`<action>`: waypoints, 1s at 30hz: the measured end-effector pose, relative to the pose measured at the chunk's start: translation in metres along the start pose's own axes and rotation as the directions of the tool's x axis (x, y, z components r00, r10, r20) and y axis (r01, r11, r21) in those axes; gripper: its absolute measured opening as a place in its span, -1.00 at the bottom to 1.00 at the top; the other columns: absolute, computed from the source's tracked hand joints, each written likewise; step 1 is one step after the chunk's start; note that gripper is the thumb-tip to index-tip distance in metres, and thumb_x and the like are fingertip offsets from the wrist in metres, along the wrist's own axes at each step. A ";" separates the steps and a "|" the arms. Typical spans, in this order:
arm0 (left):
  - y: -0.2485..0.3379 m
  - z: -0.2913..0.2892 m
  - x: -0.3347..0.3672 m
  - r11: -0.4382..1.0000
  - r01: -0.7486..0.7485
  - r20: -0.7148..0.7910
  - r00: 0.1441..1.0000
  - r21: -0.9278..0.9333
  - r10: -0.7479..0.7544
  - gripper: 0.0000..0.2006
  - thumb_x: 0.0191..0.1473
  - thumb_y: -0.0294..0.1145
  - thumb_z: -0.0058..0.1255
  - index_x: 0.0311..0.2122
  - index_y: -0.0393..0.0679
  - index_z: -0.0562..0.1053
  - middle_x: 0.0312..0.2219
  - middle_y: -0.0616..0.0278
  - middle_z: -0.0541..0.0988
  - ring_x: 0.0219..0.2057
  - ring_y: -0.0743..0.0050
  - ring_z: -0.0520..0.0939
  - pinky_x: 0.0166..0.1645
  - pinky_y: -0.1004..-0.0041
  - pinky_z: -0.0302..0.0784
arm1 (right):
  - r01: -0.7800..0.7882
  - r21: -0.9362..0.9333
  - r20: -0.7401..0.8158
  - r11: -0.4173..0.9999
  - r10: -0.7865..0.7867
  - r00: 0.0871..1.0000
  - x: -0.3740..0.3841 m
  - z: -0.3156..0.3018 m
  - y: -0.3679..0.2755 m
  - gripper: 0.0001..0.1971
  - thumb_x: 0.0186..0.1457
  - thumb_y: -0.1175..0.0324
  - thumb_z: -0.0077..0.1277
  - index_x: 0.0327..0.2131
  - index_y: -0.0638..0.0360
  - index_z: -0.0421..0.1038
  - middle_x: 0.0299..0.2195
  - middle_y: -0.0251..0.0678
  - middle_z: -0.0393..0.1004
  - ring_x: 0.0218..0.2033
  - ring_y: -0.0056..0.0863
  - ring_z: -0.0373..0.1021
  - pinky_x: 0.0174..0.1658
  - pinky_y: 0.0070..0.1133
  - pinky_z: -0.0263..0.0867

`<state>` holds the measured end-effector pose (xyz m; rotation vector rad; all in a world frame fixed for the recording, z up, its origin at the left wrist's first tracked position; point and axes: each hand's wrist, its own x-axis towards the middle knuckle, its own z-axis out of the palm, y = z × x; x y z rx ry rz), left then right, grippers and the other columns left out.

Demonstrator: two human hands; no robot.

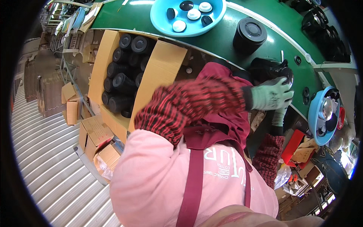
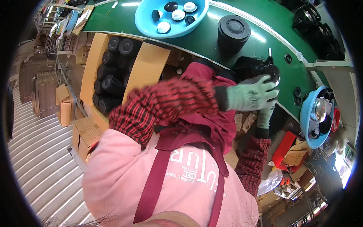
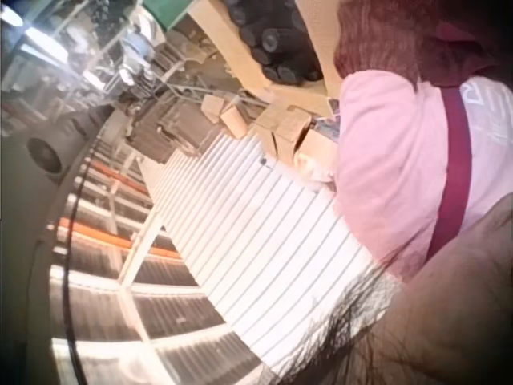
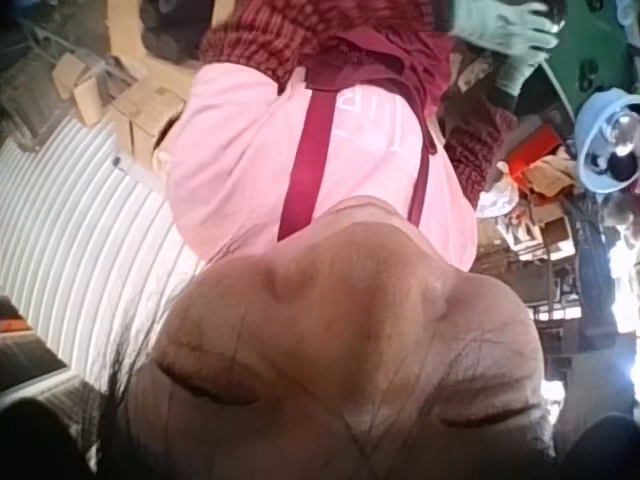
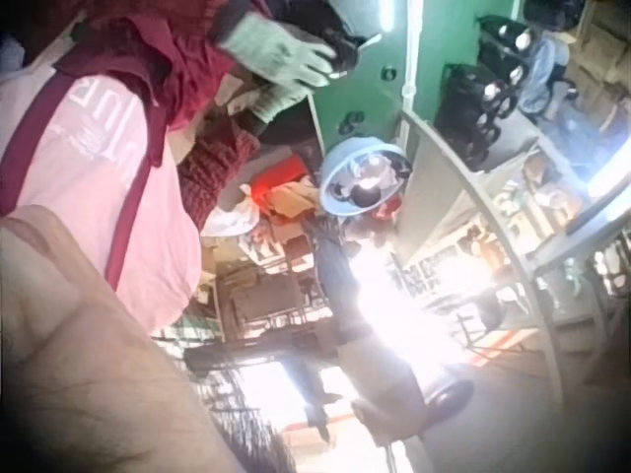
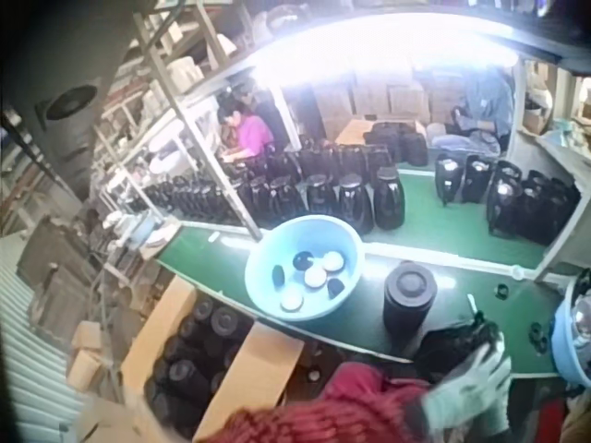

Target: The person assembles black kettles on a green workbench. They pick up kettle bodies, insert internal components, and screw on lids one at a time, then place the finished units on the bench.

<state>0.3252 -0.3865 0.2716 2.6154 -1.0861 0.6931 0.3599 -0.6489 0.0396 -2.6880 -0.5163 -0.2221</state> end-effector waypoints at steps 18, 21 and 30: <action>-0.217 -0.009 -0.240 0.411 0.837 0.022 0.433 0.362 -0.901 -0.53 -0.04 -0.03 0.37 -0.10 -0.10 0.53 -0.13 0.07 0.55 0.01 -0.05 0.52 0.17 -0.06 0.29 | -0.351 0.628 0.102 0.695 0.374 0.922 0.503 0.030 -0.143 -0.24 0.15 -0.18 0.22 0.20 0.27 0.46 0.18 0.03 0.53 0.19 -0.05 0.47 0.21 -0.28 0.37; -0.220 -0.008 -0.244 0.466 0.776 -0.085 0.547 0.426 -0.833 -0.58 -0.07 -0.13 0.36 -0.15 -0.12 0.53 -0.22 0.09 0.53 -0.05 -0.05 0.52 0.17 -0.05 0.31 | -0.430 0.617 0.254 0.659 0.350 0.902 0.532 0.067 -0.150 -0.12 0.08 -0.29 0.25 0.20 0.31 0.45 0.12 0.02 0.57 0.16 -0.08 0.50 0.21 -0.30 0.37; -0.205 -0.014 -0.247 0.376 0.835 -0.122 0.456 0.401 -0.882 -0.59 -0.16 -0.23 0.33 -0.18 -0.14 0.52 -0.29 0.11 0.48 -0.10 -0.11 0.49 0.16 -0.08 0.30 | -0.234 -0.373 -0.458 0.898 0.041 0.888 0.614 -0.047 -0.005 -0.15 0.08 -0.09 0.25 0.32 0.23 0.27 0.25 0.08 0.31 0.29 0.06 0.23 0.31 -0.11 0.20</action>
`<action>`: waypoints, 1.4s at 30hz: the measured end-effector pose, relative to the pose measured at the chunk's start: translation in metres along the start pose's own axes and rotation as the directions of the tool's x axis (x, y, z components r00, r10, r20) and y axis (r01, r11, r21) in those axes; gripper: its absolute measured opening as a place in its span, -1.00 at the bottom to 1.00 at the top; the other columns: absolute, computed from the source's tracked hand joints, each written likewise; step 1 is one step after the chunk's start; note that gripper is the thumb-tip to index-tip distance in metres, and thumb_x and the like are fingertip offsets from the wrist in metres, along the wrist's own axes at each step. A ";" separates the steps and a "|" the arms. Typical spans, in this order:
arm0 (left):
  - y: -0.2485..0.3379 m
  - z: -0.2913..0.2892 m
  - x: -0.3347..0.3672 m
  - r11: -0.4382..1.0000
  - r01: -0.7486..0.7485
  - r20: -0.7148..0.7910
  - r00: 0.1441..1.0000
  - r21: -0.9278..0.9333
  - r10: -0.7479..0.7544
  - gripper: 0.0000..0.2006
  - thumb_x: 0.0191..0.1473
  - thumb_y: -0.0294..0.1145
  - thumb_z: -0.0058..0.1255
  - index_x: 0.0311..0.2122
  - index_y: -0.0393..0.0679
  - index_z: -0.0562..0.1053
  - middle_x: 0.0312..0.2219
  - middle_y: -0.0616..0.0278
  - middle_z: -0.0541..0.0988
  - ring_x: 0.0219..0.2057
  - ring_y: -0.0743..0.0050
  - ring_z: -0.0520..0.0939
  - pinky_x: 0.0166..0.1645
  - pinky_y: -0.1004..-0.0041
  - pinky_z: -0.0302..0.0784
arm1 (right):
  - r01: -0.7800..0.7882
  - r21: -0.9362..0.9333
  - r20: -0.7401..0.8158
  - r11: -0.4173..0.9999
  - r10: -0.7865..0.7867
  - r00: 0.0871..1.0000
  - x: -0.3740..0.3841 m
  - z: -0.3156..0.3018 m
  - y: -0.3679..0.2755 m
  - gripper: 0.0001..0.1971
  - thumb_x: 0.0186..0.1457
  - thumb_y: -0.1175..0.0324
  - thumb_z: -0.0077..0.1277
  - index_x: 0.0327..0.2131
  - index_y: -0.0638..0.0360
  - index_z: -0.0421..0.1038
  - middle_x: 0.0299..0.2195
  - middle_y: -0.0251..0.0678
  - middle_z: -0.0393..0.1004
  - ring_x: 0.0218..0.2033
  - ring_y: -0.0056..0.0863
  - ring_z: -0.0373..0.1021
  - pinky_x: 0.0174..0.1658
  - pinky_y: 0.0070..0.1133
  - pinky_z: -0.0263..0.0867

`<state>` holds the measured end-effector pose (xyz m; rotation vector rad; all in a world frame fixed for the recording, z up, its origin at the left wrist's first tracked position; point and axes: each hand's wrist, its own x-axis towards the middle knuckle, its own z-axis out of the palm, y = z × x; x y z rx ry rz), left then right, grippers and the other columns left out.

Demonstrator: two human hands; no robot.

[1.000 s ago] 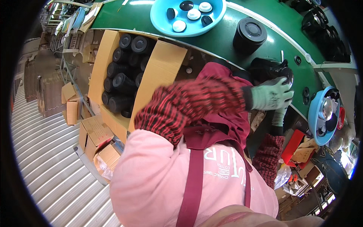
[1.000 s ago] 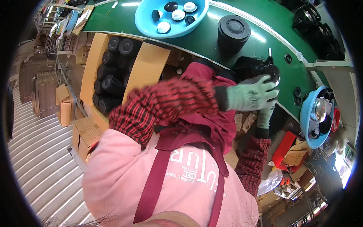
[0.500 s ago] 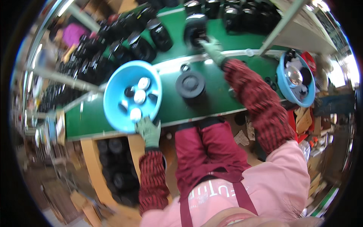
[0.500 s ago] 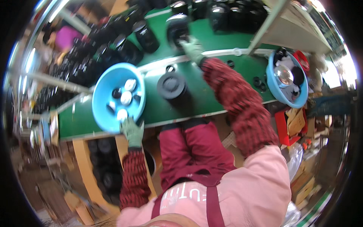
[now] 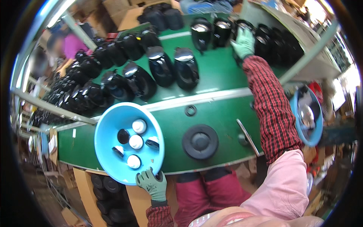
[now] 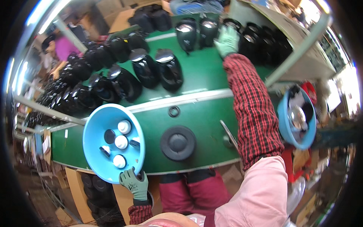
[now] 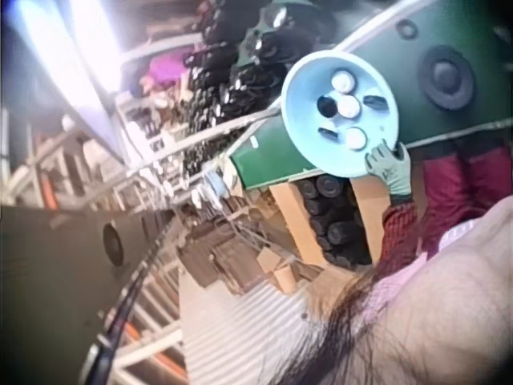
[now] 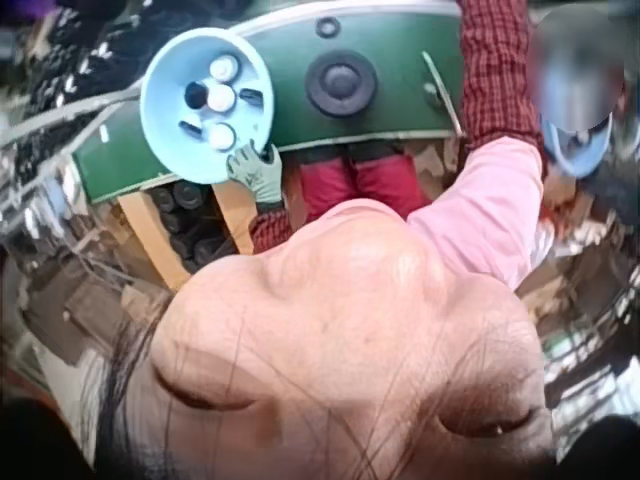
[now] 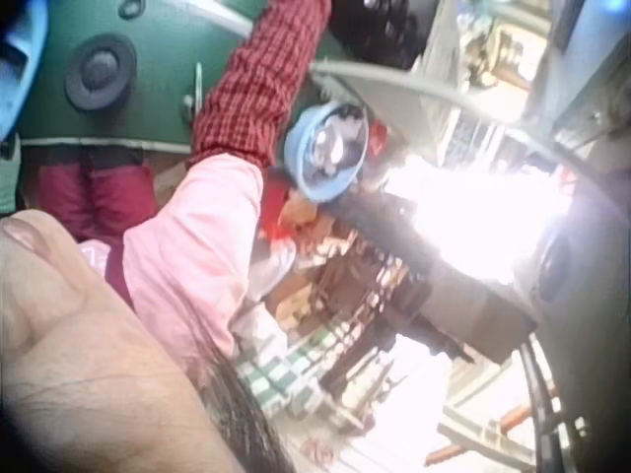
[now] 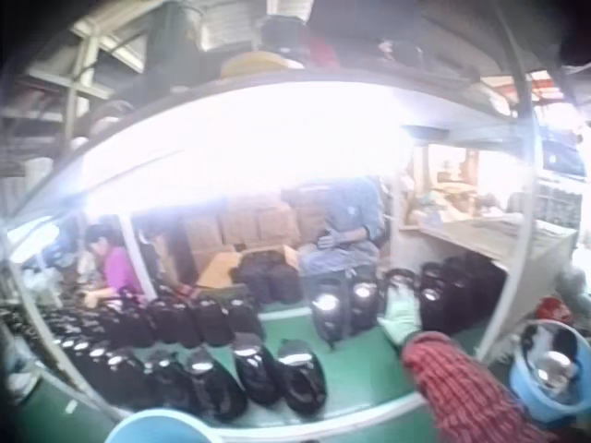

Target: The person assembles black kettles on a green workbench. They pick up kettle bodies, insert internal components, and screw on lids one at a time, then place the finished units on the bench.

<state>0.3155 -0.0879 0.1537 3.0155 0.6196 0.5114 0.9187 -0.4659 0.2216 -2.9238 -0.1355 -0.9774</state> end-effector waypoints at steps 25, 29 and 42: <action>0.100 -0.162 -0.100 -0.197 0.542 0.346 0.734 -0.817 0.584 -0.37 0.26 -0.56 0.09 0.41 -0.25 0.26 0.37 0.05 0.36 0.32 0.12 0.45 0.31 0.19 0.45 | -0.133 0.908 0.286 0.397 -0.358 0.889 -0.414 -0.463 0.052 -0.50 -0.07 0.55 0.39 0.01 0.29 0.51 0.15 -0.12 0.38 0.09 -0.24 0.48 0.14 -0.38 0.43; 0.102 -0.176 -0.147 0.009 0.478 0.348 0.627 -0.878 0.697 -0.38 0.26 -0.55 0.10 0.41 -0.24 0.27 0.36 0.05 0.37 0.32 0.13 0.45 0.32 0.19 0.44 | -0.126 0.966 0.235 0.226 -0.561 0.794 -0.456 -0.491 0.032 -0.53 -0.09 0.41 0.45 -0.07 0.19 0.50 0.18 -0.09 0.36 0.22 -0.12 0.32 0.26 -0.26 0.29; -0.020 -0.141 -0.222 0.001 0.734 0.672 0.621 -0.679 0.404 -0.41 0.27 -0.51 0.11 0.39 -0.20 0.31 0.33 0.08 0.41 0.31 0.14 0.46 0.34 0.19 0.42 | -0.372 0.920 0.366 0.121 -0.602 0.710 -0.490 -0.524 -0.050 -0.62 0.12 0.38 0.36 0.02 0.18 0.59 -0.09 -0.25 0.58 -0.03 -0.39 0.55 0.05 -0.45 0.46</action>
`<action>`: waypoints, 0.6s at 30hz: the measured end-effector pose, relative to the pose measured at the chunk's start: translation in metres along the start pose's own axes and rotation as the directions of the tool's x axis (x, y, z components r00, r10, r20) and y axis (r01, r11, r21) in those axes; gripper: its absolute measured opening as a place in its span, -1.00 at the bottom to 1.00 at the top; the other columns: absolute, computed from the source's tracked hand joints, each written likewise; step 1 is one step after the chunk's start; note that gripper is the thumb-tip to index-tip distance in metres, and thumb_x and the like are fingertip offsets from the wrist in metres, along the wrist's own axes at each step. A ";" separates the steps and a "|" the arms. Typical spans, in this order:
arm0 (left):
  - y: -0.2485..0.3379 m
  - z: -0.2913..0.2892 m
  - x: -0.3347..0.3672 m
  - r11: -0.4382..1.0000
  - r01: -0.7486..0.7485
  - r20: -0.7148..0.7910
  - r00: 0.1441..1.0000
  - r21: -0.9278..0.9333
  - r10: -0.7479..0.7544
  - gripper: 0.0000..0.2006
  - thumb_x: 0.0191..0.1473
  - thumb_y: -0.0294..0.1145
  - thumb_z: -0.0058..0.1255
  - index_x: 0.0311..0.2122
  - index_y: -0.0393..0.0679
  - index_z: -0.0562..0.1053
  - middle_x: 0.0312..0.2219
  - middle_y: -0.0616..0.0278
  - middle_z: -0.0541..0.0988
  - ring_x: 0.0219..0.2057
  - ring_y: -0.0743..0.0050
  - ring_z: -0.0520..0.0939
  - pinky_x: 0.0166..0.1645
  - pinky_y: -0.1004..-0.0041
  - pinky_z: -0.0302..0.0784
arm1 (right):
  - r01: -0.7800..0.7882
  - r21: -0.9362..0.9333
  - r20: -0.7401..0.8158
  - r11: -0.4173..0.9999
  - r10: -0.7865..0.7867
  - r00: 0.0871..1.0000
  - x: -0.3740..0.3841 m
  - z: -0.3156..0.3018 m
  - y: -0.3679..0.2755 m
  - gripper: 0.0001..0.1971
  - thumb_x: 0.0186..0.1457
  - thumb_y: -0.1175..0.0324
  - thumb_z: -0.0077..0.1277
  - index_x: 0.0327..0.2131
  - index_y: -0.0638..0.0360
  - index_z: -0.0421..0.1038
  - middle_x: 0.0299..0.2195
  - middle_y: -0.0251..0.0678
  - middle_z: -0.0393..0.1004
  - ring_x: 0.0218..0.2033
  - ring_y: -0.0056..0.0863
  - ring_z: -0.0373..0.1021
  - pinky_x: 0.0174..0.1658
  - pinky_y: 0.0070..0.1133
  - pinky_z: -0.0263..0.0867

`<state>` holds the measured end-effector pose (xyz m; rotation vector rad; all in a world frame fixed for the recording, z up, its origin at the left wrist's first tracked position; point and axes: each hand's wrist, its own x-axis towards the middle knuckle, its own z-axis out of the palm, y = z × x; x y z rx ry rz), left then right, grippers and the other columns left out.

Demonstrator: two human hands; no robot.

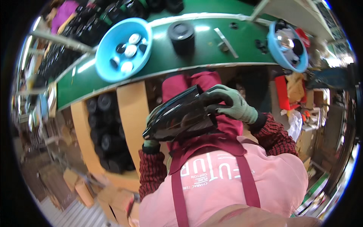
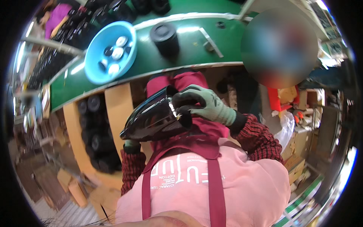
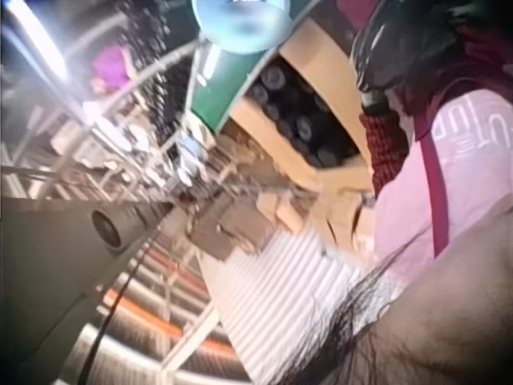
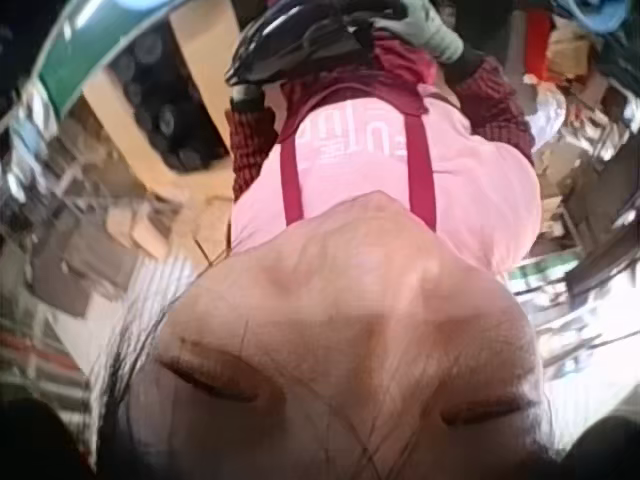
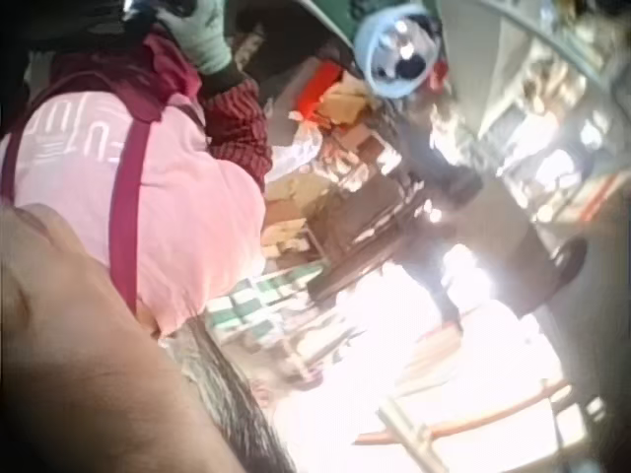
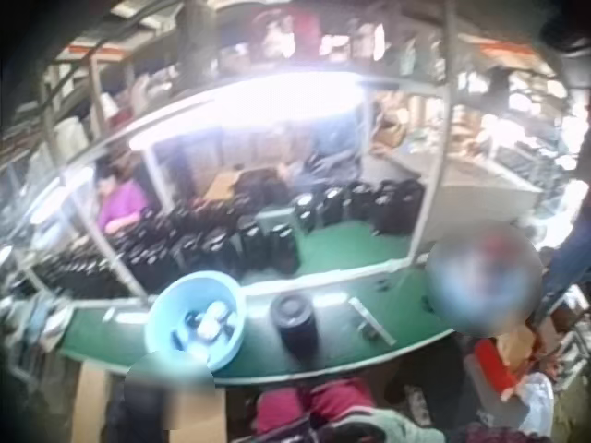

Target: The person assembles black kettles on a green workbench. They pick up kettle bodies, insert internal components, and screw on lids one at a time, then place the finished units on the bench.

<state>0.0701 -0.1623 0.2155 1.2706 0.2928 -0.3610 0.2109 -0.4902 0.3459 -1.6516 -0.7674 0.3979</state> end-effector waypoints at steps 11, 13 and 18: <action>-0.068 -0.025 -0.026 0.959 -0.011 -0.286 0.955 -0.284 -0.073 -0.44 0.28 -0.49 0.12 0.37 -0.16 0.34 0.31 0.10 0.44 0.31 0.15 0.46 0.36 0.19 0.41 | -0.158 -0.886 -0.219 0.436 -0.091 0.972 0.254 -0.008 0.103 -0.03 -0.05 -0.14 0.42 0.40 -0.21 0.19 0.40 -0.03 0.17 0.37 0.19 0.16 0.28 0.05 0.26; -0.074 -0.032 -0.022 0.951 -0.053 -0.366 0.928 -0.306 -0.066 -0.44 0.28 -0.48 0.12 0.37 -0.15 0.35 0.30 0.10 0.45 0.31 0.15 0.46 0.37 0.19 0.40 | -0.300 -0.919 -0.281 0.256 0.109 0.954 0.287 -0.019 0.143 0.15 -0.13 -0.32 0.39 0.50 -0.52 -0.04 0.53 -0.05 -0.13 0.45 0.40 -0.09 0.28 0.32 0.11; -0.061 -0.081 -0.020 0.992 -0.083 -0.530 0.848 -0.095 0.020 -0.45 0.28 -0.47 0.13 0.36 -0.14 0.37 0.29 0.11 0.46 0.30 0.16 0.47 0.37 0.19 0.40 | -0.206 -0.954 -0.172 0.220 0.163 0.972 0.302 -0.039 0.198 0.06 -0.12 -0.38 0.33 0.46 -0.59 0.07 0.48 0.02 0.01 0.39 0.39 0.03 0.34 0.19 0.12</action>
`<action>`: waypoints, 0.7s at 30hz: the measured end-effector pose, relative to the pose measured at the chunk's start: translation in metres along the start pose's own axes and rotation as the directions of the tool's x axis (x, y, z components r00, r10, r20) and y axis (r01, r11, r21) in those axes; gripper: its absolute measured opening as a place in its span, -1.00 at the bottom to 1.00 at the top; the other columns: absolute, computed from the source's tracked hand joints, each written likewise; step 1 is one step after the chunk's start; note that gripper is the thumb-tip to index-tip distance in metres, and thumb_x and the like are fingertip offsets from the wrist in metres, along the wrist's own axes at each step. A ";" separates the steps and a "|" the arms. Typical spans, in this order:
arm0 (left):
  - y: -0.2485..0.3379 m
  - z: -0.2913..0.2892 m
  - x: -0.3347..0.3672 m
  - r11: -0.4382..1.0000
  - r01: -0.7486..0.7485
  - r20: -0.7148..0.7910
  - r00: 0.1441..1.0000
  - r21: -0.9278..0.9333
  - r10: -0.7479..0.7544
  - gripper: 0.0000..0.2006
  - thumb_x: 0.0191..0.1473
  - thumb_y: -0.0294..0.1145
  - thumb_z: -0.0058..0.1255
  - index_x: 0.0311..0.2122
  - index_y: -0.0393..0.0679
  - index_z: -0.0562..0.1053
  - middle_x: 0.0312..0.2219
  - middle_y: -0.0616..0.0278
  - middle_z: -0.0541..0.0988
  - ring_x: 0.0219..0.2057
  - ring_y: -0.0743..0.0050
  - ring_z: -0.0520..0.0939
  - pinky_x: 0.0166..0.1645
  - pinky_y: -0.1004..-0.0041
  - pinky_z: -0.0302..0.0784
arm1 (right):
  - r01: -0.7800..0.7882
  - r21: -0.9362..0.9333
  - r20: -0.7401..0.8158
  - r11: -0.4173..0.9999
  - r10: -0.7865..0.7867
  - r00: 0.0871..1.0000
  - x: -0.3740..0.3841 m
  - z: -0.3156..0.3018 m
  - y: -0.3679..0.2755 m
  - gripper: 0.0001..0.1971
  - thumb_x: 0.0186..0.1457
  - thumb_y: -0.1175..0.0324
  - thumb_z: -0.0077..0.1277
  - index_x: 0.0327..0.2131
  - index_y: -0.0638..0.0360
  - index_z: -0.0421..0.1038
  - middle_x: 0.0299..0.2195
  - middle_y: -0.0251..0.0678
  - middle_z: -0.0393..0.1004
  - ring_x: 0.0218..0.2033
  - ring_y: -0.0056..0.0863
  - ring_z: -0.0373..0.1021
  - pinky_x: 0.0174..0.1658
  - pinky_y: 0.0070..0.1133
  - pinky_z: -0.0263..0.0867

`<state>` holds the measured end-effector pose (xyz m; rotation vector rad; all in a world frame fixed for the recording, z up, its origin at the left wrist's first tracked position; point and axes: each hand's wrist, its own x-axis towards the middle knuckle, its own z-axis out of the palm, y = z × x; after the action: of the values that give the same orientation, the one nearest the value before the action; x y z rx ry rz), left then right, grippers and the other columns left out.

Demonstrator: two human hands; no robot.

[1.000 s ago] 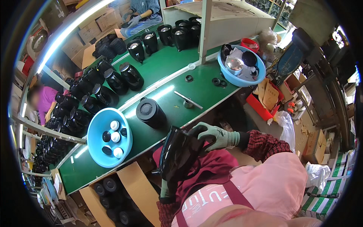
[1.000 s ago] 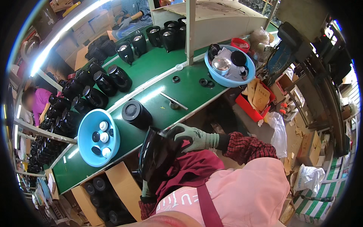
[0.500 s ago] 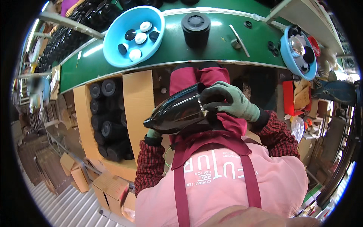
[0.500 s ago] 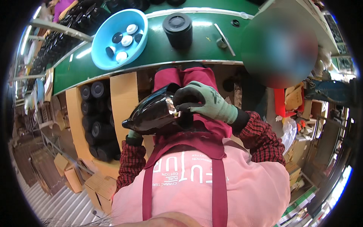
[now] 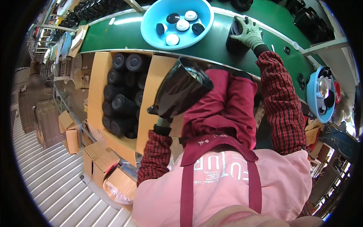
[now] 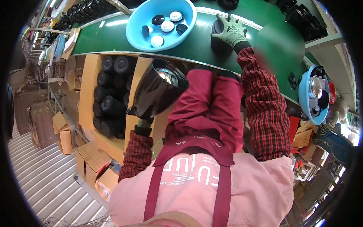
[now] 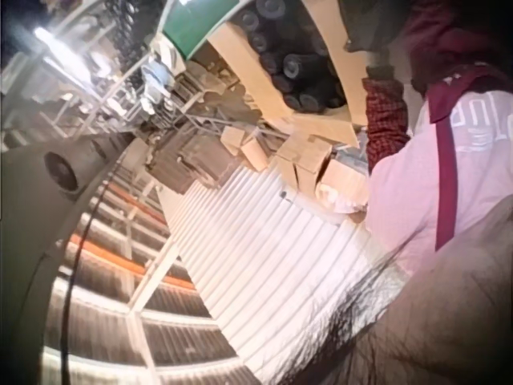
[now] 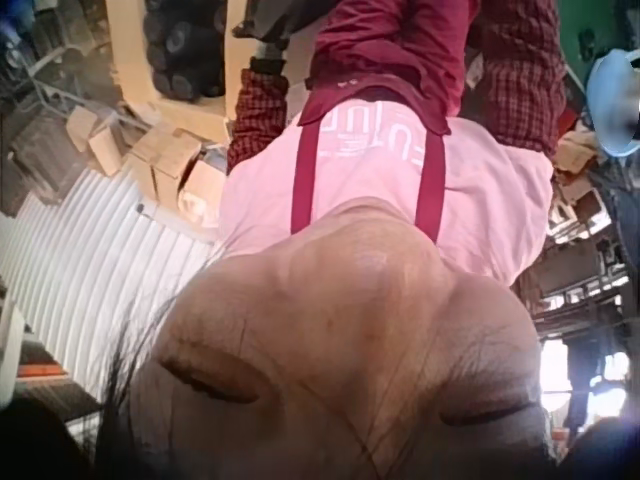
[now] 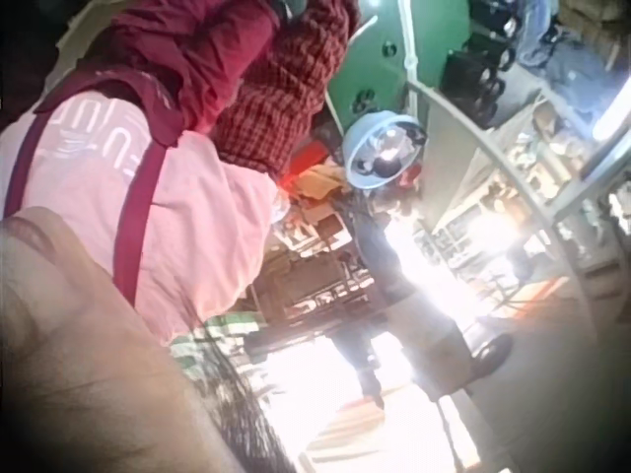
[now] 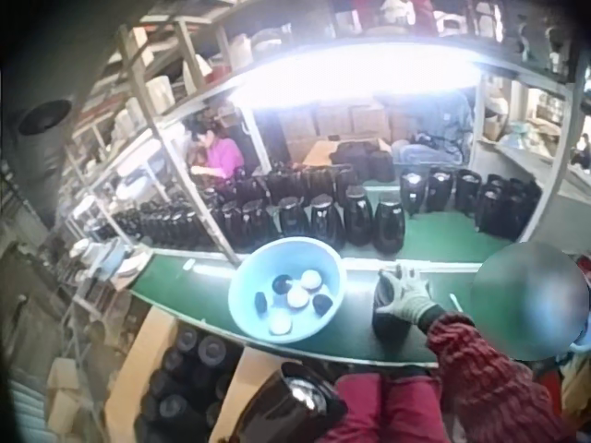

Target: The person assembles black kettles on a green workbench. They pick up kettle bodies, insert internal components, and screw on lids one at a time, then place the finished units on the bench.

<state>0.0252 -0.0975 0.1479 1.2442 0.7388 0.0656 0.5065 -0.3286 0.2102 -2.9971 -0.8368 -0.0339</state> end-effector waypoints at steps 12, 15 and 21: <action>0.062 0.076 -0.001 0.898 -0.423 0.588 0.759 0.120 0.279 -0.43 0.34 -0.35 0.07 0.41 -0.08 0.28 0.33 0.10 0.39 0.36 0.16 0.38 0.45 0.17 0.28 | 0.222 0.971 -0.238 -0.085 -0.345 0.908 -0.242 -0.112 -0.080 0.01 0.06 0.28 0.40 0.50 0.12 0.02 0.47 -0.18 0.03 0.50 -0.30 -0.02 0.50 -0.37 -0.05; 0.036 0.053 0.000 0.966 -0.020 0.620 0.763 -0.257 0.181 -0.37 0.36 -0.22 0.04 0.45 -0.09 0.17 0.37 0.06 0.30 0.40 0.14 0.31 0.49 0.17 0.21 | 0.229 0.970 -0.242 -0.080 -0.322 0.915 -0.259 -0.111 -0.082 0.03 0.06 0.23 0.39 0.51 0.10 0.00 0.47 -0.18 0.02 0.50 -0.27 -0.01 0.50 -0.35 -0.03; 0.062 0.085 -0.019 0.967 -0.250 0.501 0.844 0.056 0.190 -0.40 0.25 -0.30 0.26 0.34 -0.17 0.36 0.25 0.05 0.47 0.26 0.21 0.50 0.34 0.23 0.47 | 0.211 0.974 -0.224 -0.076 -0.294 0.929 -0.276 -0.110 -0.082 -0.02 0.12 0.13 0.31 0.51 0.10 0.01 0.46 -0.13 0.02 0.49 -0.22 -0.02 0.50 -0.32 -0.04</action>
<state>0.0777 -0.1551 0.2216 1.3825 0.1516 -0.1091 0.2270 -0.4051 0.3138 -1.3307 -0.8296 0.4682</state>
